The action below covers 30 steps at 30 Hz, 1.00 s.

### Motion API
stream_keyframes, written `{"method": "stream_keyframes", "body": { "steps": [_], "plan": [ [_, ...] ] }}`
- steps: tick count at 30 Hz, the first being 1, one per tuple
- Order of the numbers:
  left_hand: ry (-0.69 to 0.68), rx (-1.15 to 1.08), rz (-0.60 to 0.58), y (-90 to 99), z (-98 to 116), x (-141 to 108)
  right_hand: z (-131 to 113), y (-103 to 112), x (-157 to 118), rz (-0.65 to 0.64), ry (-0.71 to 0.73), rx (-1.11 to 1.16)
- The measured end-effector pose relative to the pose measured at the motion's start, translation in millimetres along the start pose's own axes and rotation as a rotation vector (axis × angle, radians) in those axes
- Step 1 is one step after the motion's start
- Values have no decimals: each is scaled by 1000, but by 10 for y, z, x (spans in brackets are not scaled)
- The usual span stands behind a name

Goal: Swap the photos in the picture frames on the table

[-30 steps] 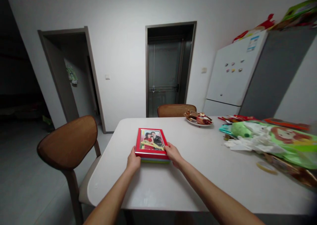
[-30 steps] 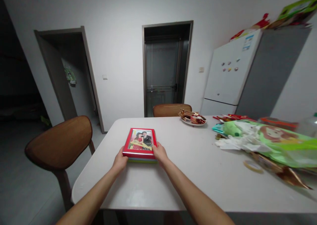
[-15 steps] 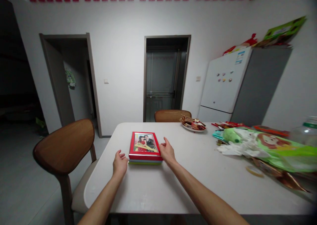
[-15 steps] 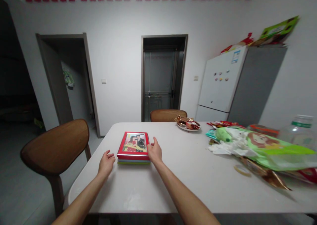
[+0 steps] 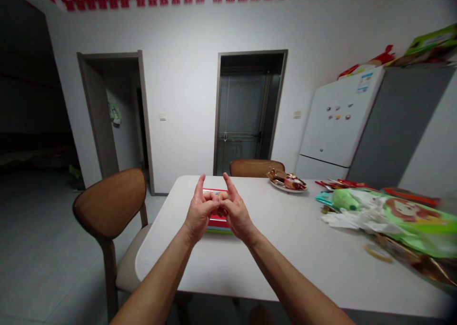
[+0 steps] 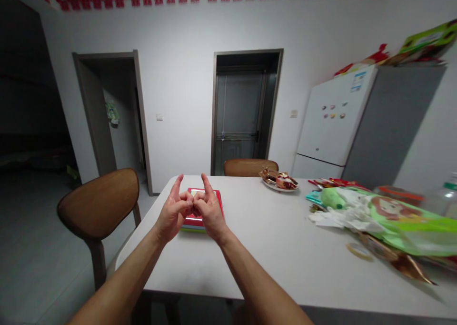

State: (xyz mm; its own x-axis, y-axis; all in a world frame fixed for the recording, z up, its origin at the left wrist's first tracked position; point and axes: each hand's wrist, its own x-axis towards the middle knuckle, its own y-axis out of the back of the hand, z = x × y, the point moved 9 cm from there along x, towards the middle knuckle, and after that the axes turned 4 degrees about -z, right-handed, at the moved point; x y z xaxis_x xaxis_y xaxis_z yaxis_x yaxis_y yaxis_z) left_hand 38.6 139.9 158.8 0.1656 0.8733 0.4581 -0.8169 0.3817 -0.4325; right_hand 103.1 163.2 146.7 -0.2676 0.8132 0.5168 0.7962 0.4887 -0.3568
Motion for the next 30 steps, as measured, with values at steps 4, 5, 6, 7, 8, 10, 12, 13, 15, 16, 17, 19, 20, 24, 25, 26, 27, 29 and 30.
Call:
{"method": "stream_keyframes", "body": {
  "steps": [4,5,6,7,8,10,12,13,15,16,17,19,20,24,25,26,27,29,30],
  "plan": [
    [184,-22,165,283,-358,-27,367,311,-67,224,-228,69],
    [231,-18,189,335,-433,-36,449,352,-93,262,-292,87],
    [271,-11,201,372,-490,-43,513,360,-113,274,-349,101],
    [304,-4,206,397,-530,-49,554,344,-127,266,-395,111],
    [338,0,209,414,-560,-55,577,309,-136,244,-432,115],
    [391,4,212,430,-589,-65,583,214,-139,183,-479,106],
    [423,6,215,439,-599,-68,569,147,-131,145,-489,71],
    [434,8,222,452,-609,-70,571,132,-126,132,-490,33],
    [458,12,245,506,-659,-86,599,153,-109,109,-485,-119],
    [472,17,263,550,-704,-103,605,196,-91,99,-461,-268],
    [488,25,287,608,-761,-130,601,248,-66,88,-419,-450],
    [530,43,347,759,-909,-215,584,343,-16,65,-294,-799],
    [557,52,380,846,-996,-274,590,377,-1,45,-229,-954],
    [636,49,505,1174,-1343,-541,775,459,-23,-118,-94,-1549],
    [634,37,536,1236,-1410,-593,837,478,-39,-158,-85,-1667],
    [625,21,562,1284,-1469,-631,888,498,-52,-189,-80,-1743],
    [611,1,584,1318,-1519,-656,923,508,-60,-209,-66,-1788],
    [579,-42,612,1344,-1594,-666,943,520,-56,-213,-36,-1831],
    [561,-64,619,1341,-1615,-654,943,526,-48,-206,-36,-1841]
  ]
}}
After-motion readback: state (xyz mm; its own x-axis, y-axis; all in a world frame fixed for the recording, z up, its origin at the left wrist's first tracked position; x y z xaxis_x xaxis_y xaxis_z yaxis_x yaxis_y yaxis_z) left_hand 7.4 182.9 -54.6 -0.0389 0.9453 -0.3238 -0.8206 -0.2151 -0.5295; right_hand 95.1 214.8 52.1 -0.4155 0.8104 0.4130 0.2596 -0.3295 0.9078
